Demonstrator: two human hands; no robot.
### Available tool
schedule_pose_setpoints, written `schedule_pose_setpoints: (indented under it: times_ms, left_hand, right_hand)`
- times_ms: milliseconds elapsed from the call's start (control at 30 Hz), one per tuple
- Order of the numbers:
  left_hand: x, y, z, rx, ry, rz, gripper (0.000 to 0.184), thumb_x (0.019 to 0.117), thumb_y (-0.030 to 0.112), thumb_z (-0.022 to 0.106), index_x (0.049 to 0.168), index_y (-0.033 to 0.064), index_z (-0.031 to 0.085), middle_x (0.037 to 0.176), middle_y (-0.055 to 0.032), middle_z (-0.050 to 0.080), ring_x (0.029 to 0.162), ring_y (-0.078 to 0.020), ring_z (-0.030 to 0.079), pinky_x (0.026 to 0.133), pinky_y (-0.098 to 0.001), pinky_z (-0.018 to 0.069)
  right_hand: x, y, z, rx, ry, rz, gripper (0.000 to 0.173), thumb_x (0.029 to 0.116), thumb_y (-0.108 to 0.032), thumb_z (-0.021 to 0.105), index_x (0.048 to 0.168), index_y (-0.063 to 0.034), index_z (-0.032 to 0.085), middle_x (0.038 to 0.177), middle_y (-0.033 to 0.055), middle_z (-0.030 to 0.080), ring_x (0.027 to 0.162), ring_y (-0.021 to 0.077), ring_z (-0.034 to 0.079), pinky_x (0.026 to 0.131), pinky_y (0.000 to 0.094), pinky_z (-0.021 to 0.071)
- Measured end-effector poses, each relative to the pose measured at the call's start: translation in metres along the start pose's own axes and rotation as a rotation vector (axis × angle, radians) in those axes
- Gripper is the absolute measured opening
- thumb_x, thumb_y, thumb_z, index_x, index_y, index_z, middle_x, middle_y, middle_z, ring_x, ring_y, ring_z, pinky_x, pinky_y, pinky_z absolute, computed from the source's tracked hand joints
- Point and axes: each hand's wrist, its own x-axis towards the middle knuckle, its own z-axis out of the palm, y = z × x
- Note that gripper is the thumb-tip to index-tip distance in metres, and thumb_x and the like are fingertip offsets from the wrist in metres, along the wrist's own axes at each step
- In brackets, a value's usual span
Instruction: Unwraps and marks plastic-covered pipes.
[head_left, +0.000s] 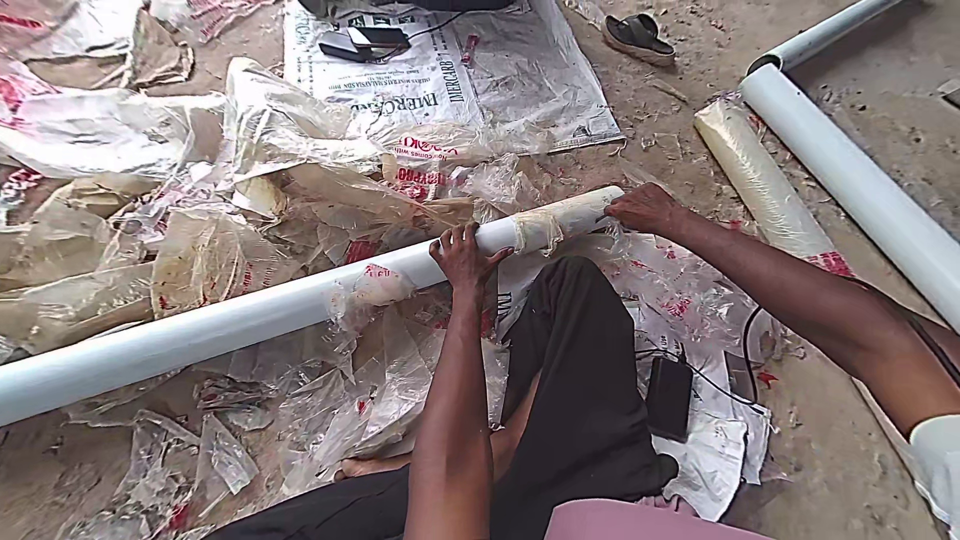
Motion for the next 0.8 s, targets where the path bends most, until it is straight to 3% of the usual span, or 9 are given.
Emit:
schedule_pose_setpoints:
  times_ms: [100,200,267,367,433,533,600,700,800]
  left_hand:
    - [0.001,0.0,-0.003,0.012,-0.024,-0.016,0.094,0.0678,0.084,0.072,0.137,0.0219,0.063,0.139,-0.0097,0.063,0.137,-0.0356,0.05,0.114,-0.067,0.0274]
    - [0.0,0.0,-0.005,0.02,-0.029,-0.007,0.093,0.0701,0.083,0.071,0.138,0.0212,0.061,0.138,-0.0115,0.063,0.136,-0.0368,0.05,0.113,-0.0687,0.0276]
    - [0.0,0.0,0.0,0.029,-0.007,0.002,0.094,0.0675,0.085,0.071,0.136,0.0216,0.064,0.135,-0.0103,0.065,0.134,-0.0361,0.053,0.112,-0.0685,0.0286]
    - [0.002,0.001,-0.003,0.031,-0.01,-0.005,0.093,0.0677,0.084,0.072,0.137,0.0217,0.063,0.137,-0.0108,0.064,0.135,-0.0363,0.052,0.113,-0.0687,0.0278]
    - [0.001,0.002,-0.002,0.04,-0.006,-0.018,0.095,0.0656,0.086,0.071,0.136,0.0226,0.064,0.137,-0.0095,0.064,0.135,-0.0356,0.052,0.114,-0.0669,0.0276]
    - [0.0,0.003,-0.004,0.028,-0.018,-0.02,0.094,0.0667,0.084,0.073,0.137,0.022,0.064,0.138,-0.0113,0.063,0.136,-0.037,0.051,0.113,-0.0673,0.0278]
    - [-0.002,0.003,-0.006,0.014,-0.03,-0.02,0.093,0.0681,0.082,0.074,0.137,0.0214,0.063,0.139,-0.0129,0.062,0.137,-0.0379,0.05,0.114,-0.0672,0.0274]
    - [0.002,0.003,-0.009,0.02,-0.053,-0.034,0.093,0.0685,0.083,0.073,0.138,0.0211,0.062,0.139,-0.013,0.062,0.137,-0.0383,0.049,0.113,-0.0679,0.027]
    - [0.008,0.004,-0.008,0.017,-0.089,-0.053,0.094,0.0666,0.086,0.071,0.137,0.0232,0.064,0.137,-0.0107,0.064,0.137,-0.0374,0.05,0.115,-0.0679,0.0257]
  right_hand:
    - [-0.028,0.016,0.029,0.024,0.062,0.103,0.02,0.1035,-0.01,0.054,0.097,-0.0011,0.071,0.089,0.0205,0.07,0.08,0.0427,0.07,0.066,0.0595,0.0504]
    - [-0.041,0.011,0.021,0.156,0.249,0.223,0.021,0.103,-0.015,0.054,0.098,-0.0025,0.071,0.086,0.0219,0.071,0.074,0.0464,0.069,0.058,0.0634,0.0485]
    - [-0.037,-0.007,0.008,0.309,0.276,0.3,0.027,0.1037,-0.027,0.055,0.099,-0.0041,0.069,0.084,0.0222,0.07,0.076,0.0467,0.069,0.059,0.0644,0.0464]
    - [-0.006,-0.042,-0.01,0.712,0.231,0.417,0.043,0.0968,-0.048,0.069,0.112,-0.0076,0.072,0.088,0.0193,0.07,0.082,0.0398,0.067,0.072,0.0637,0.0496]
    - [0.017,-0.068,-0.005,0.917,0.252,0.456,0.047,0.0922,-0.05,0.074,0.106,-0.0054,0.072,0.086,0.017,0.068,0.079,0.0348,0.065,0.074,0.0604,0.0497]
    - [0.036,-0.11,-0.007,0.859,0.255,0.558,0.059,0.0867,-0.059,0.076,0.109,-0.0047,0.069,0.091,0.0179,0.068,0.086,0.0372,0.067,0.073,0.0597,0.0499]
    - [0.046,-0.12,0.002,0.794,0.264,0.538,0.054,0.0904,-0.05,0.076,0.108,-0.0003,0.066,0.095,0.022,0.068,0.091,0.0414,0.068,0.073,0.0619,0.0503]
    - [0.051,-0.109,0.01,0.814,0.229,0.407,0.029,0.1002,-0.027,0.066,0.107,0.001,0.068,0.095,0.0249,0.068,0.093,0.0448,0.067,0.076,0.0652,0.0497]
    - [0.044,-0.109,0.012,0.795,0.23,0.315,0.023,0.1026,-0.019,0.059,0.108,0.0026,0.065,0.092,0.0249,0.067,0.09,0.0438,0.067,0.078,0.0623,0.05]
